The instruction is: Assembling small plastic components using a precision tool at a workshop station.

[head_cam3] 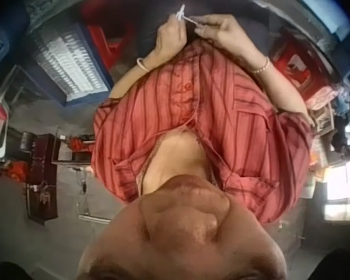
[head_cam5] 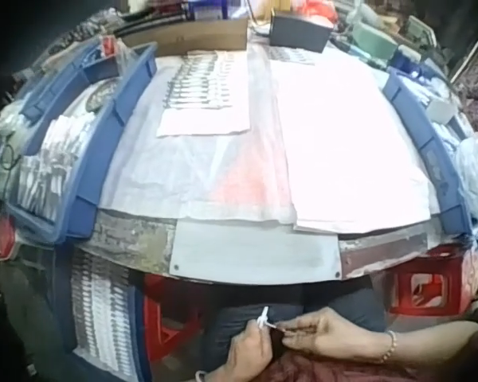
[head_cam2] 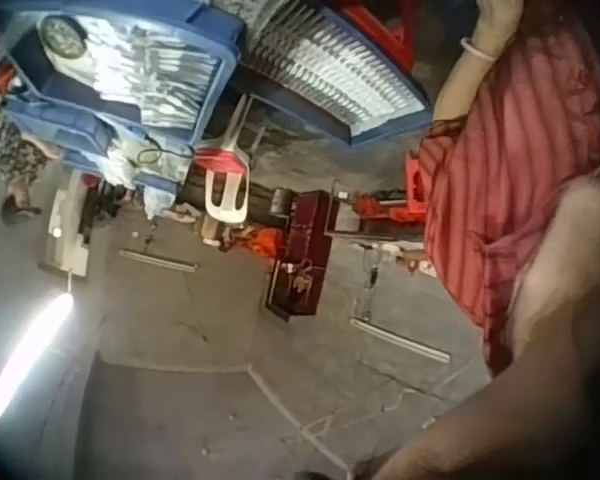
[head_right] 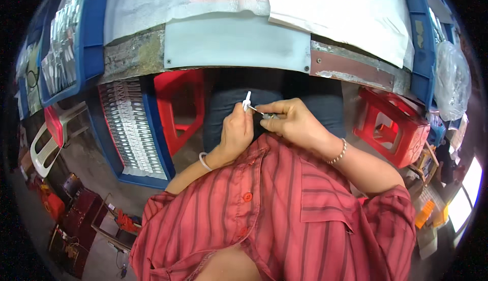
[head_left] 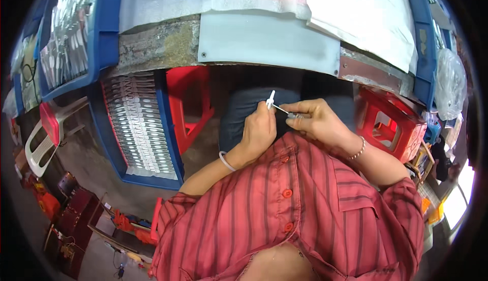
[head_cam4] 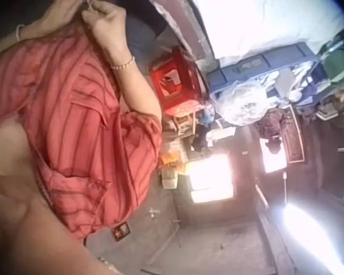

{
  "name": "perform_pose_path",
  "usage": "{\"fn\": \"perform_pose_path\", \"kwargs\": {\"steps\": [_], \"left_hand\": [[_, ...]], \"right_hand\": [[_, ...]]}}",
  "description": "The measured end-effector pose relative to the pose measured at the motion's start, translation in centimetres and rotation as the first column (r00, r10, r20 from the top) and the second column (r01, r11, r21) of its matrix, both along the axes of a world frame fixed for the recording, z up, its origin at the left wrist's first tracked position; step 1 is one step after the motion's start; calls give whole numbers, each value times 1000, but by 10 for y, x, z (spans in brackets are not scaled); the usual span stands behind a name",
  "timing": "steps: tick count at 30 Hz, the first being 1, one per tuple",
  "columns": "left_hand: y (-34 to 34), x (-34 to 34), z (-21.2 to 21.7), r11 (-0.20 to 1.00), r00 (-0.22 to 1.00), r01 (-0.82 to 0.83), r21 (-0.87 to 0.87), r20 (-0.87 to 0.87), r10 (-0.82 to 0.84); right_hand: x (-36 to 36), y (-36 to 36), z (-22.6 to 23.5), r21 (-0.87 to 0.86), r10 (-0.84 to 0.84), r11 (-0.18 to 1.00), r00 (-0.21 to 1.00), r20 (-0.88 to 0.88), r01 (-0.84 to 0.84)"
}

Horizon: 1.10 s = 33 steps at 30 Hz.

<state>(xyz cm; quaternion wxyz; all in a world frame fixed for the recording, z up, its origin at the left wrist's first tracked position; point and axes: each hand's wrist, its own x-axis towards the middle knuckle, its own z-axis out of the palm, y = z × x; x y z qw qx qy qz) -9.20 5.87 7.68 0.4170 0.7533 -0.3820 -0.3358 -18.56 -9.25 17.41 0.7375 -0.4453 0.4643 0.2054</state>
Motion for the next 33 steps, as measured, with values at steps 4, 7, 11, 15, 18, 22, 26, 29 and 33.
{"fn": "perform_pose_path", "kwargs": {"steps": [4, 7, 11, 15, 18, 22, 26, 29, 33], "left_hand": [[5, -2, -2, 997, 902, -79, 11, -426, 76], [5, 7, 24, 987, 686, -86, 137, -710, 158], [4, 10, 28, 980, 533, -83, 182, -823, 198], [4, 7, 24, 982, 565, -84, 169, -804, 186], [6, 5, 25, 980, 629, -91, 177, -753, 194], [6, 1, 21, 985, 704, -85, 151, -691, 167], [5, 1, 19, 984, 757, -73, 164, -633, 162], [4, -1, 17, 992, 897, -63, 110, -430, 104], [1, -5, 8, 999, 972, -46, -14, -233, 41]], "right_hand": [[-12, 2, 21, -781, 556, 592, 802, 219, -197], [-22, 3, 36, -862, 680, 421, 728, 94, -282], [-25, 6, 30, -891, 711, 354, 701, 60, -284], [-27, 7, 23, -903, 725, 318, 688, 36, -288], [-26, 7, 23, -894, 725, 342, 686, 55, -290], [-24, 6, 24, -868, 702, 394, 708, 73, -301], [-24, 6, 21, -896, 720, 332, 693, 39, -295], [-19, -3, 17, -299, 193, 942, 974, 122, -149], [-16, 0, 10, -836, 718, 381, 696, -3, -396]]}}
